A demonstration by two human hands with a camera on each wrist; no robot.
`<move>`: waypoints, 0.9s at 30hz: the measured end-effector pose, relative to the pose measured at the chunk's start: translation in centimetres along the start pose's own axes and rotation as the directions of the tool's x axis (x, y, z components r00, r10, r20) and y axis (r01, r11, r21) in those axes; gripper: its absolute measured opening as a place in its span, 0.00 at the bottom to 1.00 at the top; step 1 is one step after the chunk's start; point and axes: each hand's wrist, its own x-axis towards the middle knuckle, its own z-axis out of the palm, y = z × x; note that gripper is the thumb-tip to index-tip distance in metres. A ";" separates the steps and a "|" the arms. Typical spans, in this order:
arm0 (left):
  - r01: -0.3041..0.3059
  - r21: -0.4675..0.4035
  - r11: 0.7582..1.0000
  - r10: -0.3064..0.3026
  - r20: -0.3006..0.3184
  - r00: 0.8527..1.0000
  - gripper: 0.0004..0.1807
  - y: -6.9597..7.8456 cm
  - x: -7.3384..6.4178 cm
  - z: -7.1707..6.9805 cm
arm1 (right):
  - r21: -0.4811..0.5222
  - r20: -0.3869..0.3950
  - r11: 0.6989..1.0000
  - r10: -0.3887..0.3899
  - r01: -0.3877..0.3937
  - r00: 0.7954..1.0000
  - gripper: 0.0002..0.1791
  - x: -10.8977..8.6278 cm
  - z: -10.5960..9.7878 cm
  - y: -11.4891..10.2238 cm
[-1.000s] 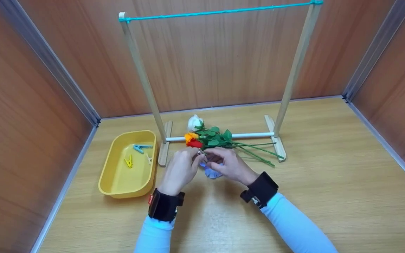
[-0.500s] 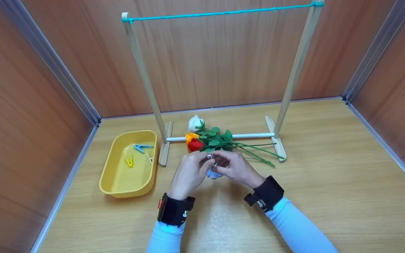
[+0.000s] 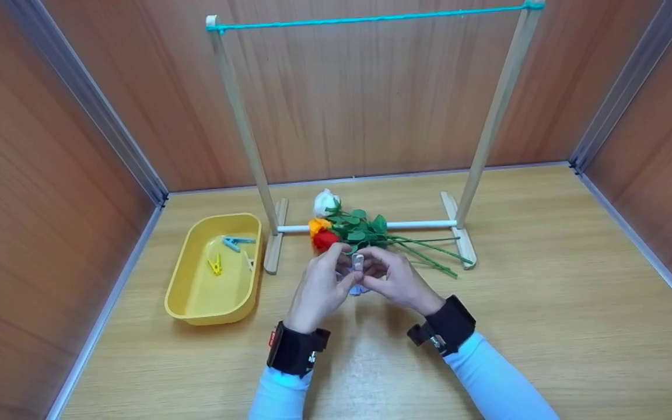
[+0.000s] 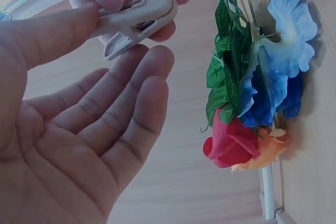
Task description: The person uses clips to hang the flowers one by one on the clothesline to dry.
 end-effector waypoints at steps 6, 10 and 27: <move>-0.013 0.016 1.000 0.013 0.006 1.000 0.18 -0.2 0.1 0.4 | -0.017 0.002 1.000 0.003 -0.003 1.000 0.20 -0.3 0.1 0.2; -0.010 0.043 0.999 0.010 0.001 1.000 0.17 -0.3 0.2 0.6 | -0.021 0.007 1.000 0.006 -0.006 1.000 0.21 -0.4 0.1 0.4; -0.043 0.070 0.997 0.046 -0.033 0.998 0.18 -0.4 0.1 1.0 | -0.006 0.008 0.999 -0.032 0.032 0.999 0.20 -0.5 0.0 0.5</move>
